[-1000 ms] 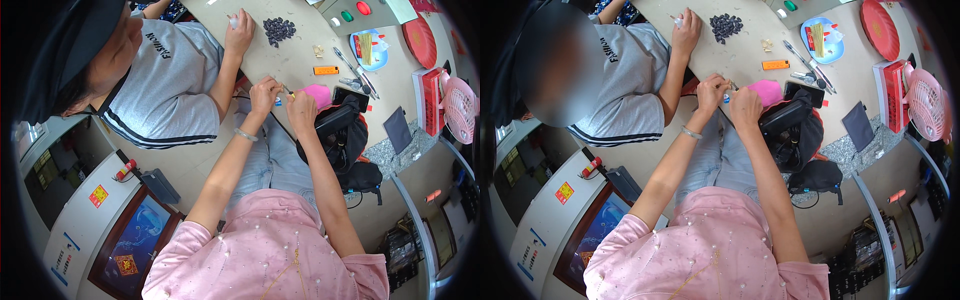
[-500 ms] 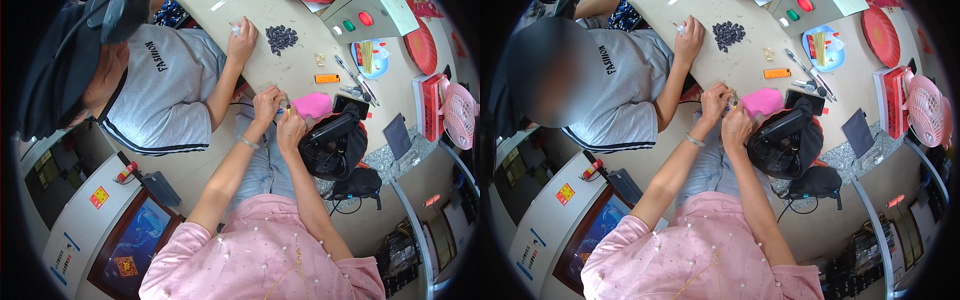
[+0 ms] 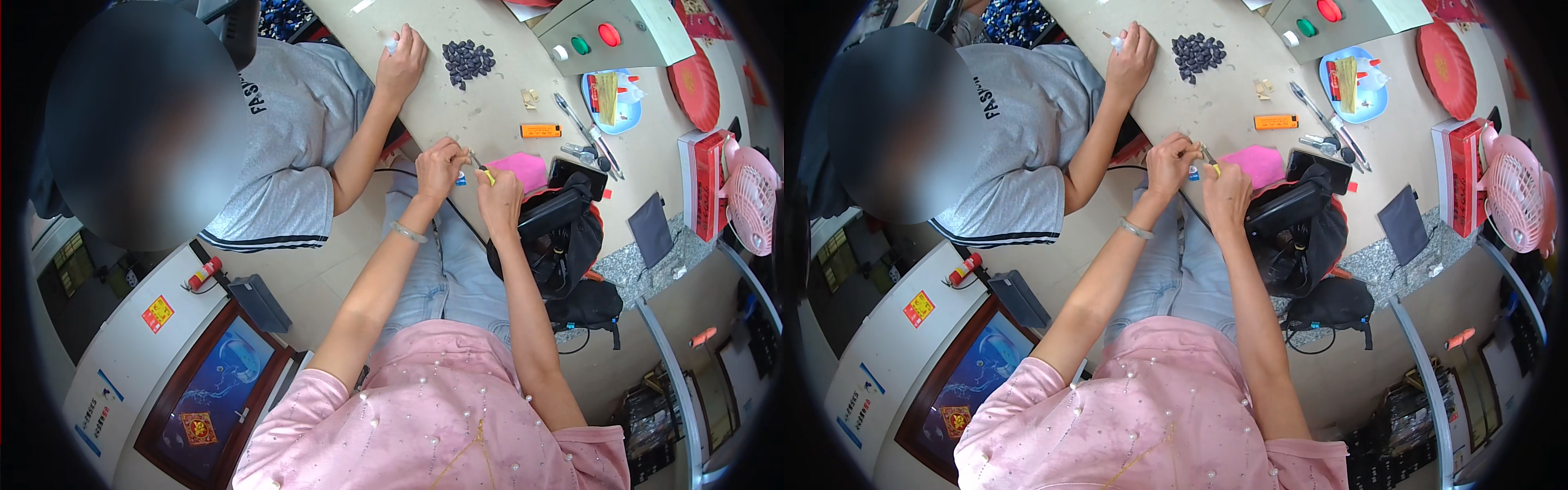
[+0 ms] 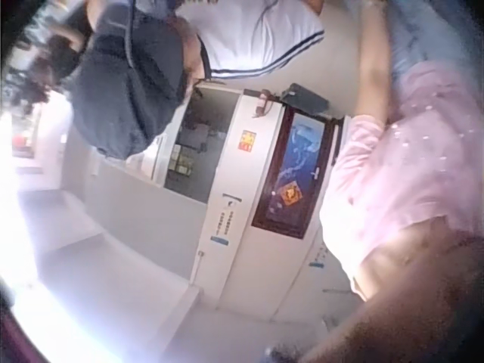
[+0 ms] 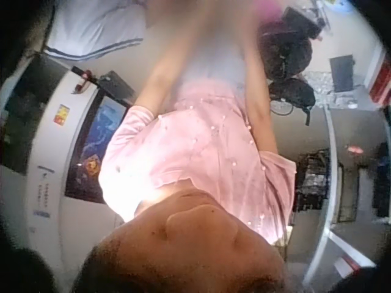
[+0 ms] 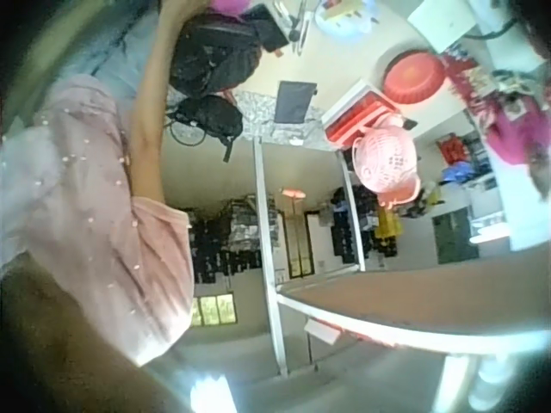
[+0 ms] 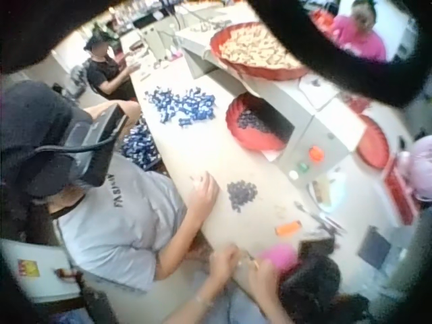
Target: Assembling small components into a plastic housing using hands and pliers.
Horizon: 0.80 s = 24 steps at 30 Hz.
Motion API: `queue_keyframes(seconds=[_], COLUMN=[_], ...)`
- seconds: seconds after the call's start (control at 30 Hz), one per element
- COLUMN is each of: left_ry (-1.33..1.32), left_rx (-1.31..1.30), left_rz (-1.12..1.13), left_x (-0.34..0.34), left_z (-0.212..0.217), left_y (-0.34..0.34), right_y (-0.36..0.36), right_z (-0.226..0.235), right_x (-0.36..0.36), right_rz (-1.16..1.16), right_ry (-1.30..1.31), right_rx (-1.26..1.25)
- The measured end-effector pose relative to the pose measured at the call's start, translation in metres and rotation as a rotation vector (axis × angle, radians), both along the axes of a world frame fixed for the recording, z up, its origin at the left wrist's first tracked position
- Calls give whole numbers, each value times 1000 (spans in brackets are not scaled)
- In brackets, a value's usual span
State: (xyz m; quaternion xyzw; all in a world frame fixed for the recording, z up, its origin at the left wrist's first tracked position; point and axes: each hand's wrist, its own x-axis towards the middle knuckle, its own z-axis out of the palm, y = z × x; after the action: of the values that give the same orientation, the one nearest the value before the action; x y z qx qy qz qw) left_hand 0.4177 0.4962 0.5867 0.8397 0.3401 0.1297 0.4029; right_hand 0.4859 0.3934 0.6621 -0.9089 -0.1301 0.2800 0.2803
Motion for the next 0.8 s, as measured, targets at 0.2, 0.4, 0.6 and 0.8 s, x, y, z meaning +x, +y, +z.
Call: queue_keyframes(seconds=[0.2, 0.4, 0.6, 0.8], left_ry=[-12, -15, -35, -1], left_rx=[22, -45, 9, -12], left_rz=[-14, -5, 16, 23], left_x=[2, 0, -1, -1], left_z=[-1, 1, 5, 4], left_y=[0, -2, -2, -1], right_y=[6, 14, 0, 5], right_z=[2, 5, -5, 8], right_x=[-4, -21, -27, -11], right_rz=[-31, 2, -90, -39], right_ry=[6, -71, -102, -20], right_rx=[-67, -149, 42, -13])
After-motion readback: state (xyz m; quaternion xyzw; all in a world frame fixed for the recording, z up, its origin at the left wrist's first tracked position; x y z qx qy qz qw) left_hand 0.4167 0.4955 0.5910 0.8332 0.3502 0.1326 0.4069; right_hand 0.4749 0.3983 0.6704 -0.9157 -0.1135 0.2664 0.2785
